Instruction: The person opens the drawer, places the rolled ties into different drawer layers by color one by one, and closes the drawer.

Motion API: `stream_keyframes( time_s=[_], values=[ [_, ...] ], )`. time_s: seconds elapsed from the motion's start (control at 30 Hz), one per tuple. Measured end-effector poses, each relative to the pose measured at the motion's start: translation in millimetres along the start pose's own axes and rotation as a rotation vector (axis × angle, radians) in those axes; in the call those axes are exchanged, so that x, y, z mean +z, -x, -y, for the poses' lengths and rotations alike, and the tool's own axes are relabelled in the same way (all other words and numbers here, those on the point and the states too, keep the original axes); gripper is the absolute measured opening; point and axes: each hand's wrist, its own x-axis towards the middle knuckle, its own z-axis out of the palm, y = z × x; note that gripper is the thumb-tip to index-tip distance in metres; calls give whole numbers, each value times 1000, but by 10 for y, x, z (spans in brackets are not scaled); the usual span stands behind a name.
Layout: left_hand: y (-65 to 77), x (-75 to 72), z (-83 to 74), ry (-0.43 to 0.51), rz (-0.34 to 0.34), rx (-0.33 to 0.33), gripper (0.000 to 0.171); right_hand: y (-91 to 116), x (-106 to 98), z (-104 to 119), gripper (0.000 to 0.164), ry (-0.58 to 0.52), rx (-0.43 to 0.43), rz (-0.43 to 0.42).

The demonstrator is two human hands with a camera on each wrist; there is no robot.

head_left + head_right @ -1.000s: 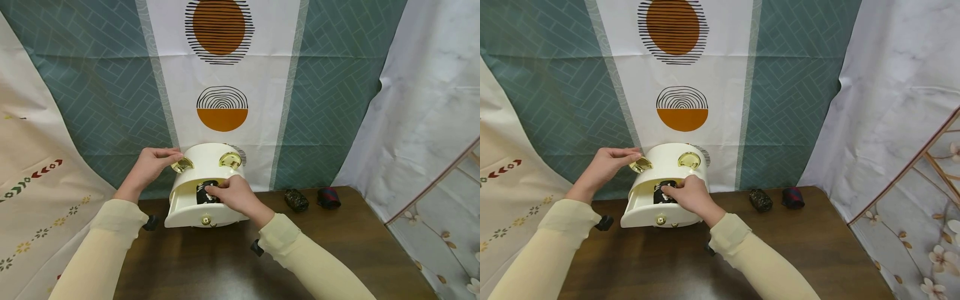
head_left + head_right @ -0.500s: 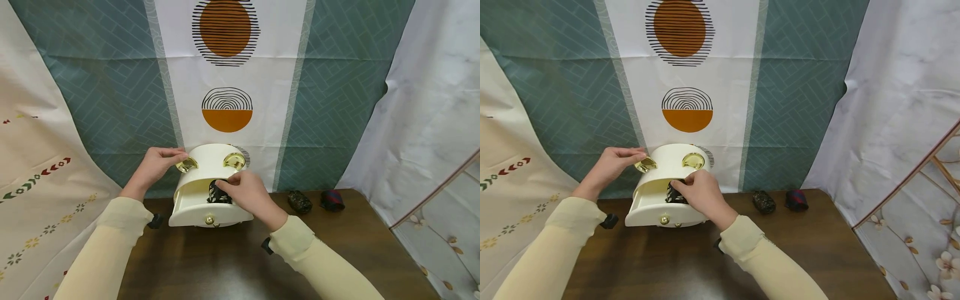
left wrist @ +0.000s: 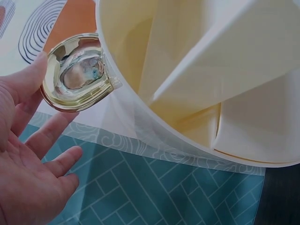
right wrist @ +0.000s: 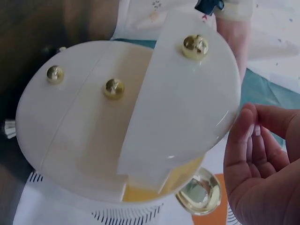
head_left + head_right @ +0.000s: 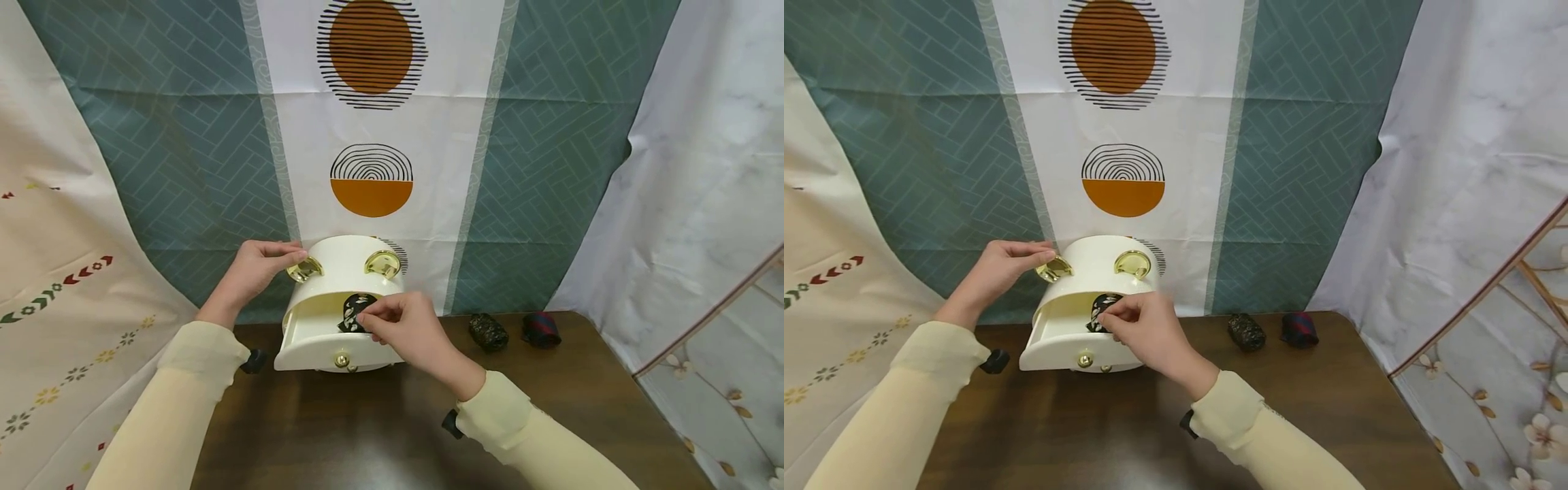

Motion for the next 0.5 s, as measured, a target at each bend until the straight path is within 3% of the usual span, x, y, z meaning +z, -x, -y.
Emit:
stream_keyframes(
  time_s=[0.2, 0.5],
  values=[
    [7, 7, -12, -4, 3, -4, 54, 95, 44, 58, 11, -113, 108, 107],
    [19, 1, -28, -5, 3, -12, 55, 114, 63, 29, 16, -44, 186, 309]
  ],
)
